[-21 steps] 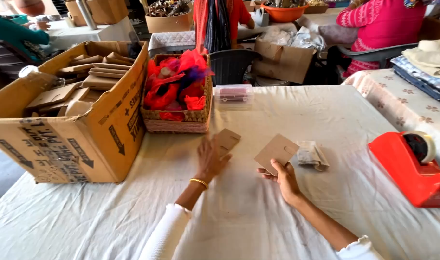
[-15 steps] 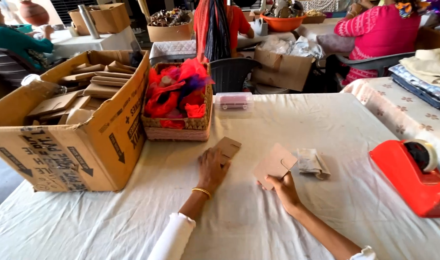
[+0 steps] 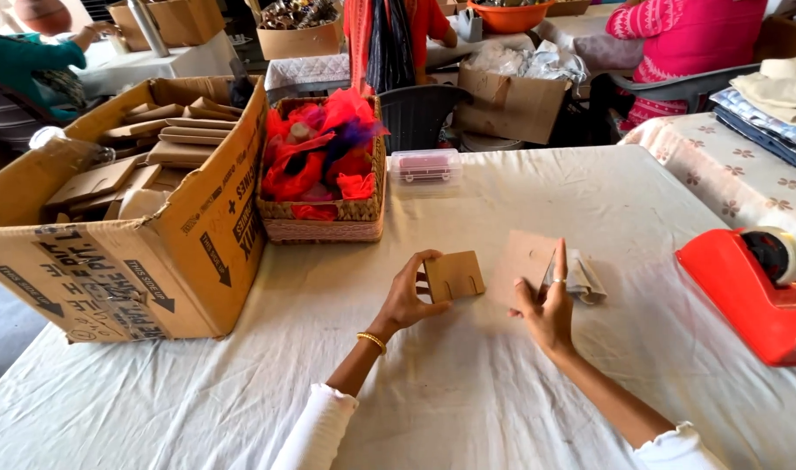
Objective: The recorder folds cardboard inserts, wraps decorative red items in mesh, and places them into plastic display boxes.
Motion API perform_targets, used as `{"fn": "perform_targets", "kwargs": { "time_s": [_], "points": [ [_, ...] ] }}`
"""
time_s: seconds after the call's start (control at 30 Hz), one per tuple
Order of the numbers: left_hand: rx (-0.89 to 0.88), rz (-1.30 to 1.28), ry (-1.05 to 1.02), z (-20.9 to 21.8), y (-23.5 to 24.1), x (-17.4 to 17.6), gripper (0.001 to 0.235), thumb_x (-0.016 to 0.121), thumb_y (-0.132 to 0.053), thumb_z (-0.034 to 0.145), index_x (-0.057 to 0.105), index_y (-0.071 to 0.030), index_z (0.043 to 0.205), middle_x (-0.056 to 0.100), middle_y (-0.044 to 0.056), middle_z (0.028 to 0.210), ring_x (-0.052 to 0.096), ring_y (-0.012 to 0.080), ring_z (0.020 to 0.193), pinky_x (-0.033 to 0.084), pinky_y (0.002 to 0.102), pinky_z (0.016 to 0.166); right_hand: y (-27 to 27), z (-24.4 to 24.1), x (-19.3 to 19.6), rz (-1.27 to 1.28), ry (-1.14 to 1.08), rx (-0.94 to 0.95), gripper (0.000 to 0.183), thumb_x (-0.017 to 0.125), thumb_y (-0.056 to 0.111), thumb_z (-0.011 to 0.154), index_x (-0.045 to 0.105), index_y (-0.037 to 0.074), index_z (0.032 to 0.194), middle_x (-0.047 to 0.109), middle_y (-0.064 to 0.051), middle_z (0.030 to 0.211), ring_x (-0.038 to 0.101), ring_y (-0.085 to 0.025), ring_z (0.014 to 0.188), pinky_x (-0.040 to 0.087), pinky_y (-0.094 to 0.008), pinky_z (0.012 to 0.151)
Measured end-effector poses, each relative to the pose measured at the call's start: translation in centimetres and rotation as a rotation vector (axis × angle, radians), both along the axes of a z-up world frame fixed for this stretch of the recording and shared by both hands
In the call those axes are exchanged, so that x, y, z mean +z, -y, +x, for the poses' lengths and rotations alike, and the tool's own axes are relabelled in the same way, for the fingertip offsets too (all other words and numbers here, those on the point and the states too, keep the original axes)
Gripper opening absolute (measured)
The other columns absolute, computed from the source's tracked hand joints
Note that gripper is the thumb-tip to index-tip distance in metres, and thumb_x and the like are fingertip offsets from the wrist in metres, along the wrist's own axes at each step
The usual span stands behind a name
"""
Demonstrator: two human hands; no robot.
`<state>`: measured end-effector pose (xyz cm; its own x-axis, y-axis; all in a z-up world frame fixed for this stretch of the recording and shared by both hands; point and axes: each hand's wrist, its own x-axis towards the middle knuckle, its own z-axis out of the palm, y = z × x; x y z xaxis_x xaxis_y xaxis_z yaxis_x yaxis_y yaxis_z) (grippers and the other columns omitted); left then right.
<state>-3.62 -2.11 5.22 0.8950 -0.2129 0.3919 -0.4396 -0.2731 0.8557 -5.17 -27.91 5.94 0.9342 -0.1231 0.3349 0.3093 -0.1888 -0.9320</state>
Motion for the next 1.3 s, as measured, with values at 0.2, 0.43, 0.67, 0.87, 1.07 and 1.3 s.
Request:
{"fn": "perform_targets", "kwargs": {
  "time_s": [0.2, 0.43, 0.67, 0.87, 1.07, 1.3],
  "points": [
    [-0.067, -0.059, -0.089, -0.6, 0.3, 1.7, 0.086, 0.09, -0.006, 0.062, 0.05, -0.012, 0.139, 0.058, 0.01, 0.135, 0.069, 0.0238, 0.108, 0.063, 0.036, 0.083, 2.1, 2.0, -1.9, -0.177, 0.342, -0.016, 0.088, 0.064, 0.015, 0.096, 0.009, 0.009, 0.164, 0.076, -0.016, 0.088, 0.07, -0.014, 0.072, 0.057, -0.031, 0.067],
    [-0.188, -0.03, -0.345, 0.6, -1.5, -0.8, 0.105, 0.091, -0.006, 0.064, 0.039, -0.011, 0.155, 0.062, 0.015, 0.138, 0.07, 0.0268, 0.114, 0.059, 0.039, 0.099, 3.4, 3.2, -3.1, -0.581, 0.434, -0.215, 0.033, 0.069, 0.022, 0.102, 0.061, 0.008, 0.131, 0.078, -0.012, 0.096, 0.074, -0.021, 0.072, 0.058, -0.033, 0.066],
    [-0.307, -0.097, -0.484, -0.1, -1.9, -1.6, 0.111, 0.09, -0.006, 0.065, 0.032, -0.006, 0.16, 0.066, 0.02, 0.132, 0.067, 0.0278, 0.116, 0.055, 0.038, 0.102, 1.9, 3.1, -5.5, -1.108, 1.004, -0.021, 0.033, 0.069, 0.012, 0.095, 0.069, 0.013, 0.128, 0.08, -0.01, 0.109, 0.076, -0.022, 0.09, 0.063, -0.033, 0.073],
    [-0.312, -0.089, -0.52, -0.3, -1.7, -1.7, 0.112, 0.091, -0.007, 0.064, 0.032, -0.008, 0.159, 0.066, 0.018, 0.132, 0.067, 0.0264, 0.118, 0.052, 0.036, 0.103, 1.3, 1.5, -2.1, -0.868, 0.594, 0.356, 0.049, 0.082, 0.043, 0.081, 0.072, 0.015, 0.12, 0.065, -0.016, 0.133, 0.057, -0.033, 0.124, 0.048, -0.048, 0.101],
    [-0.183, 0.131, -0.231, 0.5, -1.7, -2.7, 0.106, 0.096, -0.017, 0.054, 0.048, -0.008, 0.147, 0.067, 0.014, 0.13, 0.068, 0.0243, 0.112, 0.058, 0.036, 0.097, 1.2, 1.5, -1.8, -0.626, 0.144, 0.552, 0.067, 0.089, 0.042, 0.069, 0.059, 0.013, 0.122, 0.054, -0.013, 0.144, 0.051, -0.033, 0.132, 0.04, -0.048, 0.109],
    [-0.058, 0.471, -0.012, -0.3, -2.5, -1.8, 0.104, 0.102, -0.037, 0.045, 0.06, -0.008, 0.136, 0.068, 0.012, 0.125, 0.063, 0.0271, 0.11, 0.054, 0.039, 0.1, 0.8, 0.4, -1.2, -0.732, 0.191, 0.407, 0.065, 0.091, 0.045, 0.064, 0.065, 0.016, 0.117, 0.072, -0.004, 0.127, 0.071, -0.025, 0.109, 0.056, -0.039, 0.093]
  ]
}}
